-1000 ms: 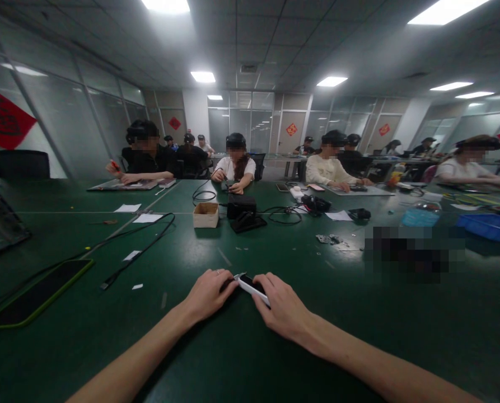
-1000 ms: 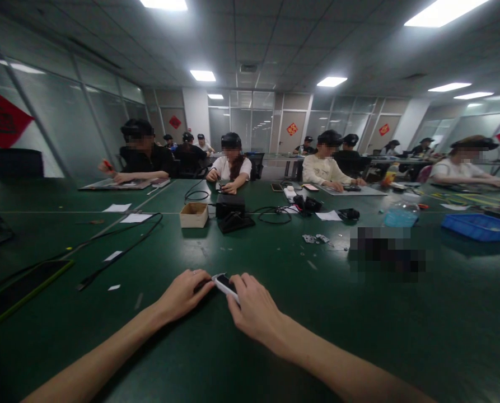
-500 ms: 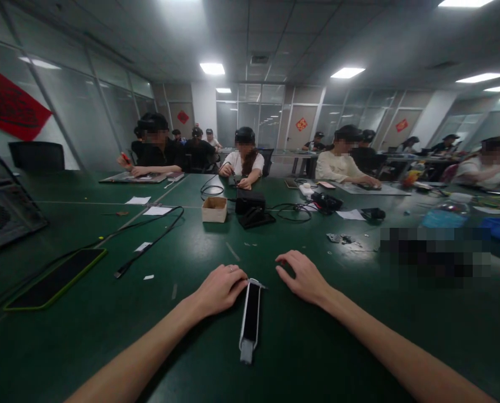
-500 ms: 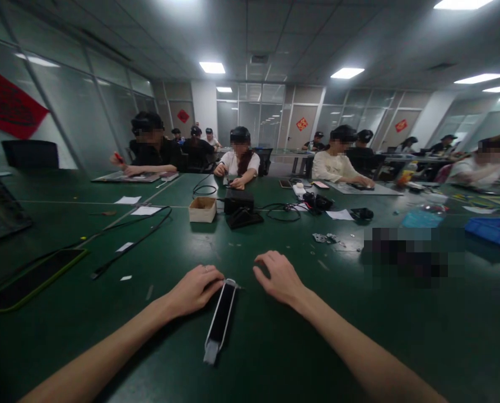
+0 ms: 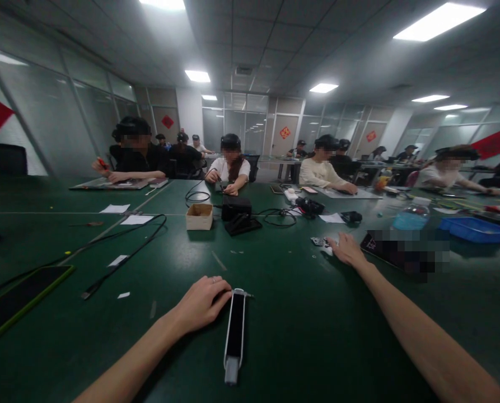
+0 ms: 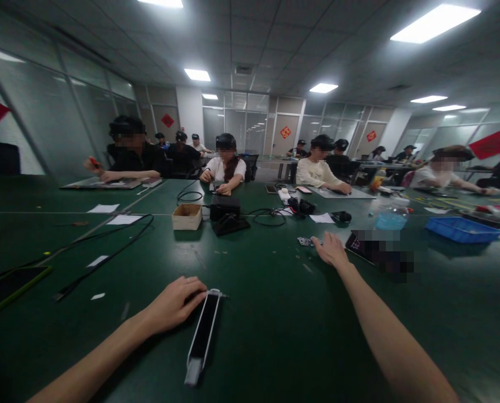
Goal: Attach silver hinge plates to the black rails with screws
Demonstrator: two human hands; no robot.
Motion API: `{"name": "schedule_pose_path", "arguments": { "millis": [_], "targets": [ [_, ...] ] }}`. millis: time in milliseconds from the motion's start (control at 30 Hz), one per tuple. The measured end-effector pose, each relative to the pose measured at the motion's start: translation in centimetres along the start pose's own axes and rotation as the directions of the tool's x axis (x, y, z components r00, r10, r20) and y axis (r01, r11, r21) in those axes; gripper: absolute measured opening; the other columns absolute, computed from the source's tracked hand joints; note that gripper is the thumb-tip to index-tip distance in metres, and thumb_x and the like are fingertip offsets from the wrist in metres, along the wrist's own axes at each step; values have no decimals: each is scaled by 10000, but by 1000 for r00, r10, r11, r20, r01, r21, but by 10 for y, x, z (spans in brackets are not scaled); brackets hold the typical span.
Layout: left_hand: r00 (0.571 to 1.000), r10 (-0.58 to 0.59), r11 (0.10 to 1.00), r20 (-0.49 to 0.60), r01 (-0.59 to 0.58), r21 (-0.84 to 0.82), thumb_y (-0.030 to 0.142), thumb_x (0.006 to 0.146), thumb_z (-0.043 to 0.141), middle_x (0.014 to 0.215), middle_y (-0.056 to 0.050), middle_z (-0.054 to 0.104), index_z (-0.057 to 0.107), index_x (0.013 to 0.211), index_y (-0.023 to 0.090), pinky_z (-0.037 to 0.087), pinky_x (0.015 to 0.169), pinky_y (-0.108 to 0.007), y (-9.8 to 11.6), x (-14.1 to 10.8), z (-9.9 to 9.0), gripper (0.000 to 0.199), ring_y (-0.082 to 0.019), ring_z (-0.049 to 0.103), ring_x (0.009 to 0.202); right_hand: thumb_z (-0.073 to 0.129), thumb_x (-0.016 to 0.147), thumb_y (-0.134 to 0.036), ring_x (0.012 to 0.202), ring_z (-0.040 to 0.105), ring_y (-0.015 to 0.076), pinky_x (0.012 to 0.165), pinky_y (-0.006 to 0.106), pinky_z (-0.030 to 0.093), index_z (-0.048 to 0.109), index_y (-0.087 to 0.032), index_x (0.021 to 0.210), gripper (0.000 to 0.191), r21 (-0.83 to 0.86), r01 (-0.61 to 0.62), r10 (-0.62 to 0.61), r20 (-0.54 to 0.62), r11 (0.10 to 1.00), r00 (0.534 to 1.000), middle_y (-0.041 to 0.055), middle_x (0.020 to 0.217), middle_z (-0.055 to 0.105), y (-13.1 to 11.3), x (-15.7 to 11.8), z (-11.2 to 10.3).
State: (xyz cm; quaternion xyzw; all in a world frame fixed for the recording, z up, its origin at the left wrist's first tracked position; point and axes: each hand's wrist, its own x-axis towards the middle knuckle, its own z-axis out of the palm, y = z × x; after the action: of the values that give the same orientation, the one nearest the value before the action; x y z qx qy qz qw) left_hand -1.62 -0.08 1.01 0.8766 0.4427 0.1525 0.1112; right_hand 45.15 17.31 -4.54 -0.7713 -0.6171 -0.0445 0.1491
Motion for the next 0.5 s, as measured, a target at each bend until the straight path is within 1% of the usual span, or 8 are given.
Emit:
{"name": "schedule_pose_path", "arguments": {
  "millis": [133, 233, 367, 500],
  "targets": [
    [999, -15, 1000, 28, 15, 3, 278, 956, 387, 938, -42, 640, 613, 993, 196, 430, 787, -334, 2, 2, -1, 243, -188, 595, 837, 227, 905, -567, 1343, 310, 329, 1093, 412, 226, 322, 34, 1397, 782, 0, -19, 19, 25, 1000, 999, 250, 1426, 366, 5, 26, 12],
    [999, -22, 1000, 39, 23, -7, 271, 956, 380, 942, -44, 636, 604, 1003, 196, 424, 799, -340, 2, 3, 0, 241, -187, 594, 841, 230, 906, -568, 1348, 288, 354, 1092, 448, 209, 365, 12, 1383, 763, -4, -50, 50, 23, 999, 998, 249, 1418, 377, 8, 40, 16],
    [999, -5, 1000, 35, 5, -10, 285, 960, 360, 919, -48, 632, 602, 993, 196, 418, 763, -324, 1, 4, 2, 260, -182, 583, 810, 191, 900, -602, 1337, 295, 389, 1069, 503, 221, 402, -3, 1366, 788, -4, -127, 127, 20, 992, 992, 271, 1395, 393, 9, 48, 18],
    [999, -4, 1000, 36, 4, -4, 282, 959, 349, 915, -55, 629, 600, 989, 192, 409, 747, -321, 0, 5, 3, 268, -182, 571, 799, 156, 883, -650, 1311, 333, 415, 1033, 527, 272, 431, 2, 1349, 847, 6, -210, 210, 38, 978, 977, 301, 1377, 392, 8, 49, 17]
  ]
}}
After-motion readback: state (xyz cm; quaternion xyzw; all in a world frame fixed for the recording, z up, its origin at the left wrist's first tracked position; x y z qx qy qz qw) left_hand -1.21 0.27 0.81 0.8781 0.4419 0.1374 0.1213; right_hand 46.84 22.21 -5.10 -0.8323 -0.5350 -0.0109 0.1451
